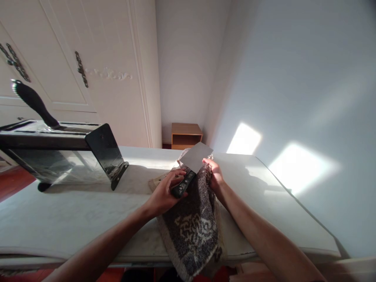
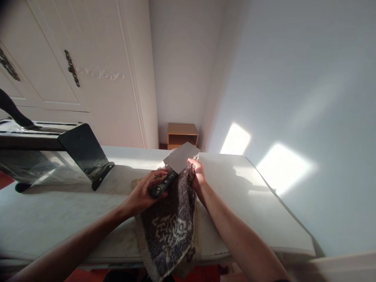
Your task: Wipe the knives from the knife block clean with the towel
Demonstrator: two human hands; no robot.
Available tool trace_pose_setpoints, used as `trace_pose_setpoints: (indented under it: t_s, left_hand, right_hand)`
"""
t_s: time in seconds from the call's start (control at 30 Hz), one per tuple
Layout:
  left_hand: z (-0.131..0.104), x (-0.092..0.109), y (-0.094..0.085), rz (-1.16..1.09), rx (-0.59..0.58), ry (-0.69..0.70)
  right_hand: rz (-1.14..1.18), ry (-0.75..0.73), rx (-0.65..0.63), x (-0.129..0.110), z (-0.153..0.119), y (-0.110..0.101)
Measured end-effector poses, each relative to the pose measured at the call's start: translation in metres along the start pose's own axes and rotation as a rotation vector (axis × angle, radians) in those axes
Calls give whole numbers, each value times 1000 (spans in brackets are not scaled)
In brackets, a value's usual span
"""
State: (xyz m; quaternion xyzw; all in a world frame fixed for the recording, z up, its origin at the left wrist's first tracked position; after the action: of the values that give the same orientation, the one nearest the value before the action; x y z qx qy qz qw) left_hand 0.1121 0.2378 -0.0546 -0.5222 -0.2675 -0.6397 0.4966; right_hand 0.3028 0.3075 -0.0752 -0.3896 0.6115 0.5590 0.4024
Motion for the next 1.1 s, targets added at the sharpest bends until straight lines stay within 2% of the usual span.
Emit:
trace_pose_setpoints:
  t_s: [0.13, 0.23, 0.33, 0.4, 0.5, 0.57, 0.63, 0.8, 0.93, 1.1]
  left_hand:
    - [-4, -10, 3, -219, -158, -344]
    - [-3, -4, -1, -227, -253, -402]
    - [2, 4, -3, -225, -421, -459]
    - [7, 7, -3, -256, -487, -514]
    - [17, 3, -2, -267, -420, -559]
    - [21, -2, -2, -230, -329, -540]
    - [22, -5, -4, -189, -249, -502]
    - [17, -7, -12, -22, -116, -413]
    - [12, -11, -11, 43, -53, -402]
    - [9, -17, -7, 208, -57, -379]
  right_hand:
    - [54, 9, 53, 0, -1, -3]
    - [94, 28, 85, -1, -2, -5]
    - [127, 54, 115, -4, -2, -5]
    - [151, 75, 121, -7, -3, -3]
    - [171, 133, 41, -14, -9, 5]
    - [174, 171, -18, -20, -13, 10]
    - [174, 172, -23, -26, -16, 12]
    - [102, 3, -59, -38, -21, 12]
    - [4, -137, -38, -41, -23, 9]
    - [-237, -180, -231, -35, -34, 19]
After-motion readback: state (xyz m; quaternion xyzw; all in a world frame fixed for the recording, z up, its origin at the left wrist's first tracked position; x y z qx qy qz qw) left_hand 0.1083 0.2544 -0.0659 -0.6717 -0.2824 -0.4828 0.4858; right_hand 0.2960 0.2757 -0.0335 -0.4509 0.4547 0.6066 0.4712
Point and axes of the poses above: each hand's wrist, its own z-axis towards the middle knuckle, its own y-axis out of the palm, x = y × z, the point moved 3 cm from there along z, towards the middle knuckle, and after that the axes turned 1 degree about x, right-handed, at the moved point
